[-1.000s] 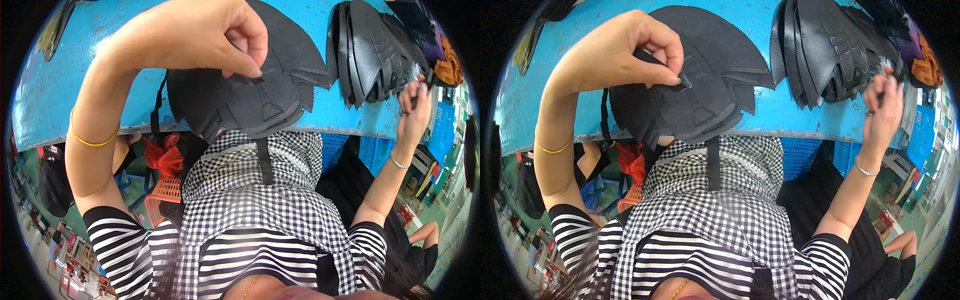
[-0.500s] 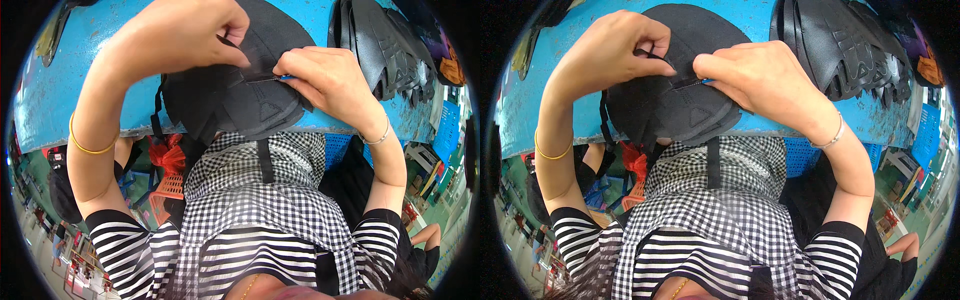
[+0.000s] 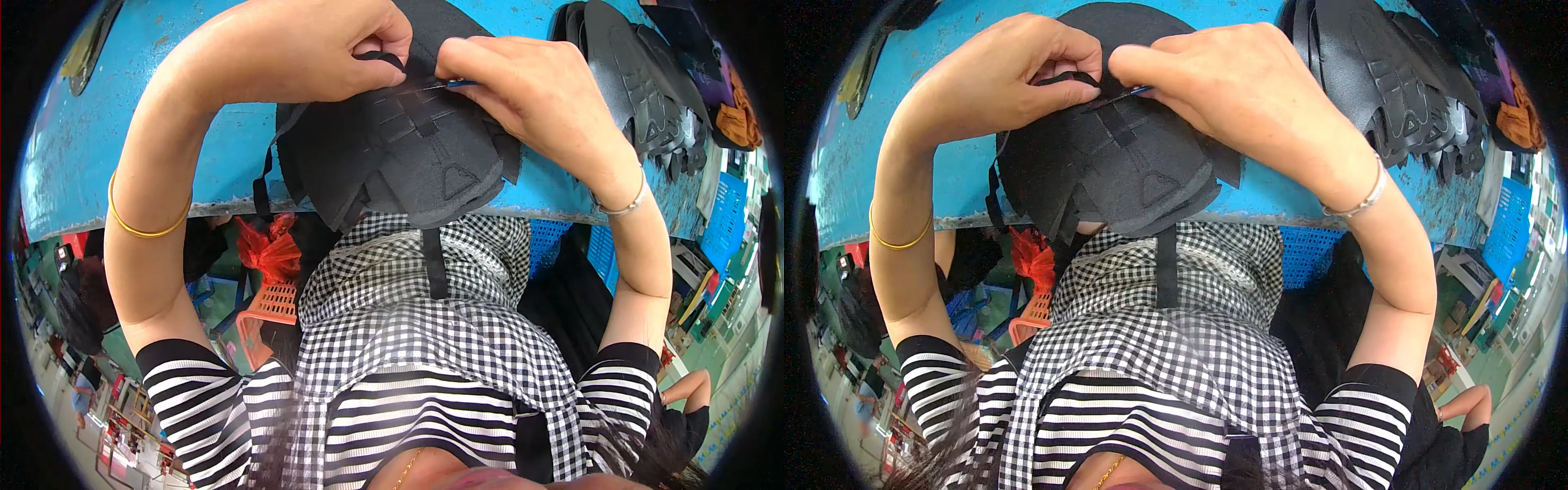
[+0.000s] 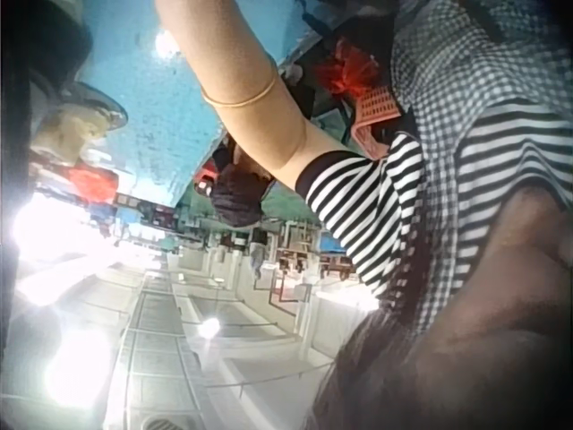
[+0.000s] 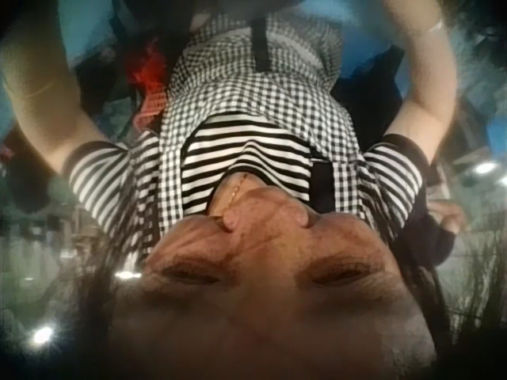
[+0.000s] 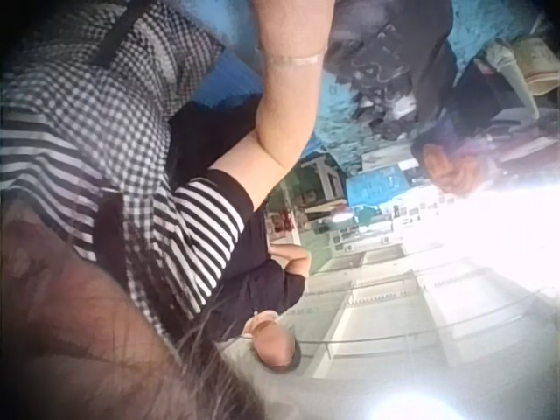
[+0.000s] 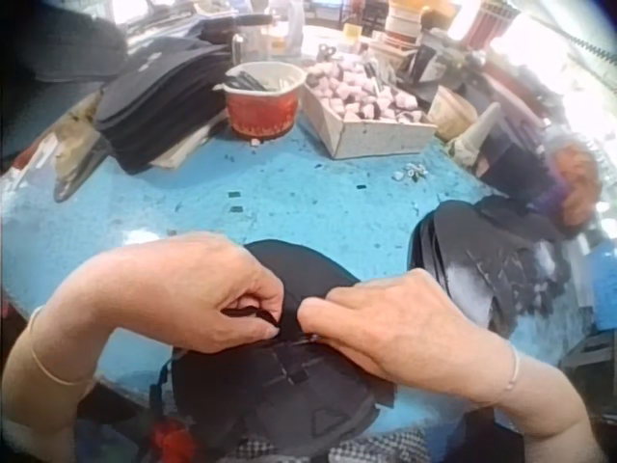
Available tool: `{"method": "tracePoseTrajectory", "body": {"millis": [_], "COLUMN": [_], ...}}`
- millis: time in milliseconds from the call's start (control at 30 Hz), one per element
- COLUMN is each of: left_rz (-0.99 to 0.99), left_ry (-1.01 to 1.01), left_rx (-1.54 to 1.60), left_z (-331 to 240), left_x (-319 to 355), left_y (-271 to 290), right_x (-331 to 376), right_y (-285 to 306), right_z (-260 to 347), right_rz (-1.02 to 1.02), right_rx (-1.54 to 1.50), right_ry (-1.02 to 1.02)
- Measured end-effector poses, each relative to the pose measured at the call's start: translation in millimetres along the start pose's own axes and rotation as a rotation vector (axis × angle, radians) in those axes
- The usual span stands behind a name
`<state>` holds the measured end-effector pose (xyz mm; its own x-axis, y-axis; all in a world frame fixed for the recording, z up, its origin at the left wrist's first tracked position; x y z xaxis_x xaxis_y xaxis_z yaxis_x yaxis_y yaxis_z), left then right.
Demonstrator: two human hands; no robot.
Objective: Trimming excess threads and aligning components of shoe uppers at a factory workbench using scissors.
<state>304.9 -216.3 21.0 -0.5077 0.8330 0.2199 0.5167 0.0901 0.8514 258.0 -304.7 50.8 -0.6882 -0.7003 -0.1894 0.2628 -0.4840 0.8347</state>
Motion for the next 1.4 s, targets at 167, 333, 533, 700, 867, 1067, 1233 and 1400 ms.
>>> {"method": "tracePoseTrajectory", "body": {"millis": [167,333,533,700,867,1067,1233,1400], "left_rz": [0.253,0.209,-0.112,-0.686,-0.829,-1.047,-1.236,-1.306], "left_ry": [0.008,0.011,0.178,0.262,0.355,0.292,0.245,0.251], "left_rx": [-0.079,-0.092,0.06,0.456,0.668,0.475,0.372,0.294], "left_z": [-25,-24,-11,38,28,15,8,7], "left_x": [13,11,28,100,142,147,156,156], "left_y": [21,20,28,10,-31,-36,-32,-30], "right_x": [2,-18,-8,-1,-1,-12,-18,-6], "right_y": [11,-2,12,-1,-38,-42,-22,2], "right_z": [-10,-11,-15,38,65,75,57,-7], "right_rz": [0.097,0.268,0.181,0.073,0.161,0.131,0.037,-0.195], "right_rx": [-0.051,-0.154,-0.116,0.009,0.21,0.289,0.162,-0.19], "right_ry": [-0.155,-0.243,-0.254,-0.13,-0.187,-0.17,-0.298,-0.421]}}
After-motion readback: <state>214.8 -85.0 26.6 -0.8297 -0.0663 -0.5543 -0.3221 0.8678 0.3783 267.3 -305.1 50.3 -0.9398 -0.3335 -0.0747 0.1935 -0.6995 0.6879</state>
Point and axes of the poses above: each hand's wrist, its own x-axis away from the middle knuckle, its own y-axis out of the back of the hand, z = x × y, the point moved 9 cm from there along -x, towards the middle knuckle, and after that the axes turned 15 degrees about -x, right-handed, at the moved point
